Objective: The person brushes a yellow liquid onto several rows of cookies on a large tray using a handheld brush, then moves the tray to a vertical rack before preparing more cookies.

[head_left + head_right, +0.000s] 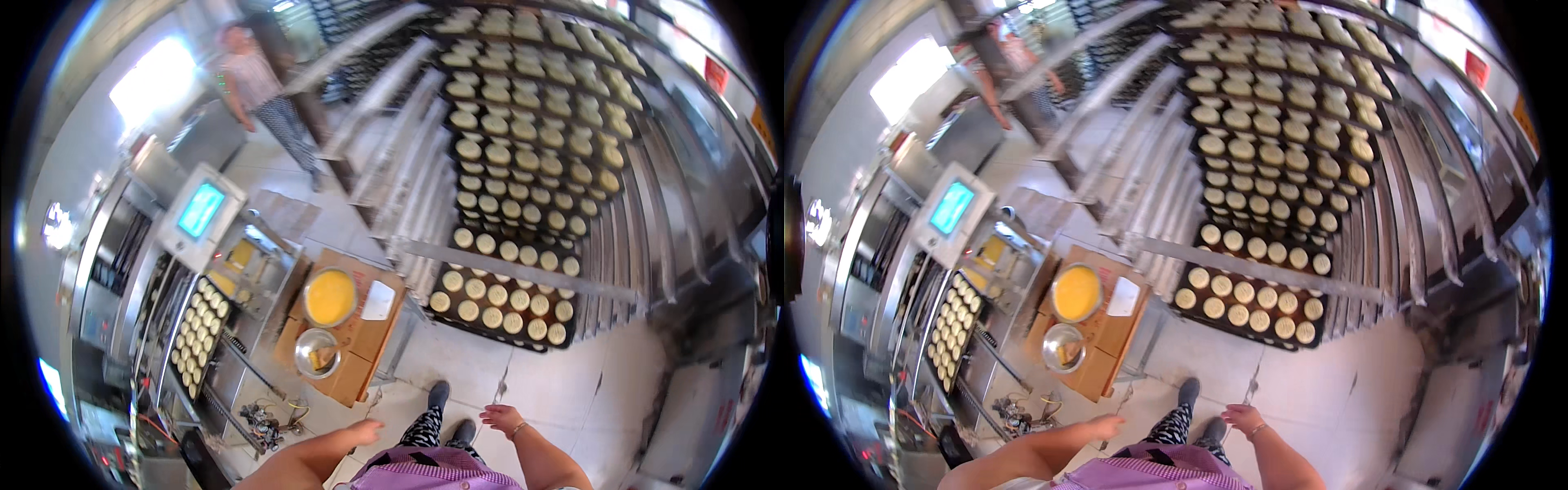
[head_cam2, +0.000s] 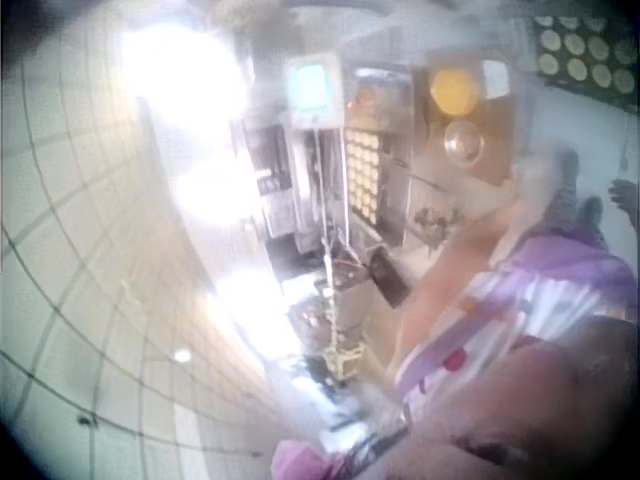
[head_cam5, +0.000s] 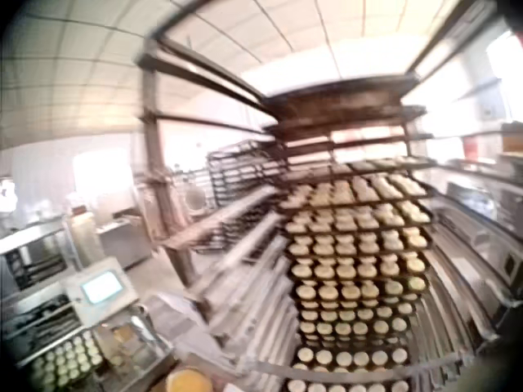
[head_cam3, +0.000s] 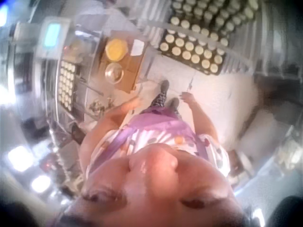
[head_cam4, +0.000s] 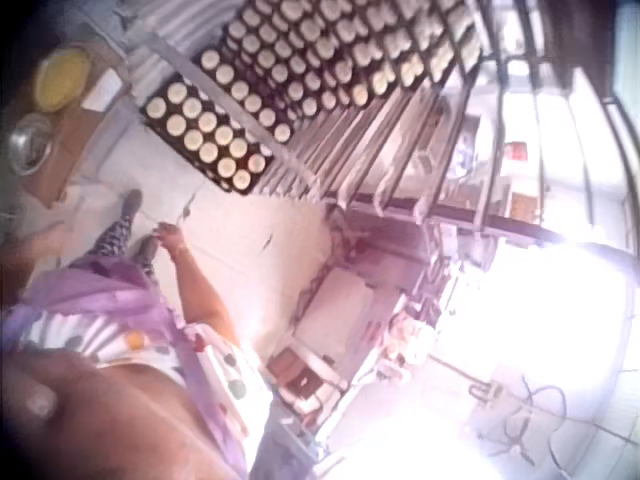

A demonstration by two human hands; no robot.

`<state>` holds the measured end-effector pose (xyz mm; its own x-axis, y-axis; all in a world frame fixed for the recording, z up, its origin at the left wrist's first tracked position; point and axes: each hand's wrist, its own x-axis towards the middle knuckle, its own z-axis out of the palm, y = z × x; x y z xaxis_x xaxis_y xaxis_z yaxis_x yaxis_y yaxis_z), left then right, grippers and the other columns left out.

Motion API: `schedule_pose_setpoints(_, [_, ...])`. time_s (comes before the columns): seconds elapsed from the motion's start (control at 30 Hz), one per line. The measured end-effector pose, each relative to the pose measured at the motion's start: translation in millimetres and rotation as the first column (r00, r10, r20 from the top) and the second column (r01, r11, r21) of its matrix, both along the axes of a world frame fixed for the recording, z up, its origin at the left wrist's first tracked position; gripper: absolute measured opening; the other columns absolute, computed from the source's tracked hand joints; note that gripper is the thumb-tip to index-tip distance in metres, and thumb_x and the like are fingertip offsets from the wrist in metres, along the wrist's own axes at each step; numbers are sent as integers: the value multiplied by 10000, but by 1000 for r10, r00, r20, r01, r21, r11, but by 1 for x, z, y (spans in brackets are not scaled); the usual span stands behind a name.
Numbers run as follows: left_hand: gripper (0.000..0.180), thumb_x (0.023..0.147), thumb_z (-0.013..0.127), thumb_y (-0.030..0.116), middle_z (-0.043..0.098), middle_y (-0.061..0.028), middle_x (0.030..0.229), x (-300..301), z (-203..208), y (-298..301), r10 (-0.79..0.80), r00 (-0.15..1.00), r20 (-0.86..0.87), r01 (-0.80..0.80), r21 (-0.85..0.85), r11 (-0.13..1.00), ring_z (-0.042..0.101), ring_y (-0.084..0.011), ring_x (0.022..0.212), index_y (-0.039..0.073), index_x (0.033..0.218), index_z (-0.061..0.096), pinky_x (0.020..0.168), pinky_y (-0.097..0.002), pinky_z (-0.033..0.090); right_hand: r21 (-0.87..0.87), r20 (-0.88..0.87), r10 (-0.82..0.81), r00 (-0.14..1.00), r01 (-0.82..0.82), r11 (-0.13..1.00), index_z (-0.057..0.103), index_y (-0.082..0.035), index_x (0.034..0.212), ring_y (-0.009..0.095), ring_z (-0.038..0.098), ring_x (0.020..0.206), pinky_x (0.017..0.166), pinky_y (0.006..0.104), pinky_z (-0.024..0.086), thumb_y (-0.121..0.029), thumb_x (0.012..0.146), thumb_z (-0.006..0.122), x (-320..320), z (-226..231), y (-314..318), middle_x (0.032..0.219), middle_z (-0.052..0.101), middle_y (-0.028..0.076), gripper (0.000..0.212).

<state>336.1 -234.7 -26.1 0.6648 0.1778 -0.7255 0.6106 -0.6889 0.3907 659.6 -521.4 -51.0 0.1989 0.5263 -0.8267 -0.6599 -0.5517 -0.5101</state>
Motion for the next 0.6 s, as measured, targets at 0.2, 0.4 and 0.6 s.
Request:
schedule_pose_setpoints(0.2, [374,711,554,255,599,-173,1079,-164,25,-23,606,794,-43,-575,268,773,559,-313,1020,57,1020,630,886,-362,443,279,470,13,883,-162,947,513,1,1179,134,594,881,747,262,447,-142,835,586,105,131,64,1029,638,77,379])
schedule_pose_setpoints(0.4, [403,726,593,223,648,-129,967,-157,69,-66,773,631,-55,-766,114,633,612,-277,904,87,1105,589,825,-342,475,647,580,-278,766,-225,729,549,27,1124,150,555,998,871,263,421,-126,861,566,118,305,157,1068,614,77,304])
schedule_pose_setpoints(0.6, [375,748,585,206,665,-93,898,-128,75,-74,653,754,76,-649,-69,758,626,-242,838,116,1112,588,752,-344,486,521,839,-345,421,-439,732,476,2,1222,185,496,1104,934,280,375,-136,817,604,106,406,256,1185,545,128,447])
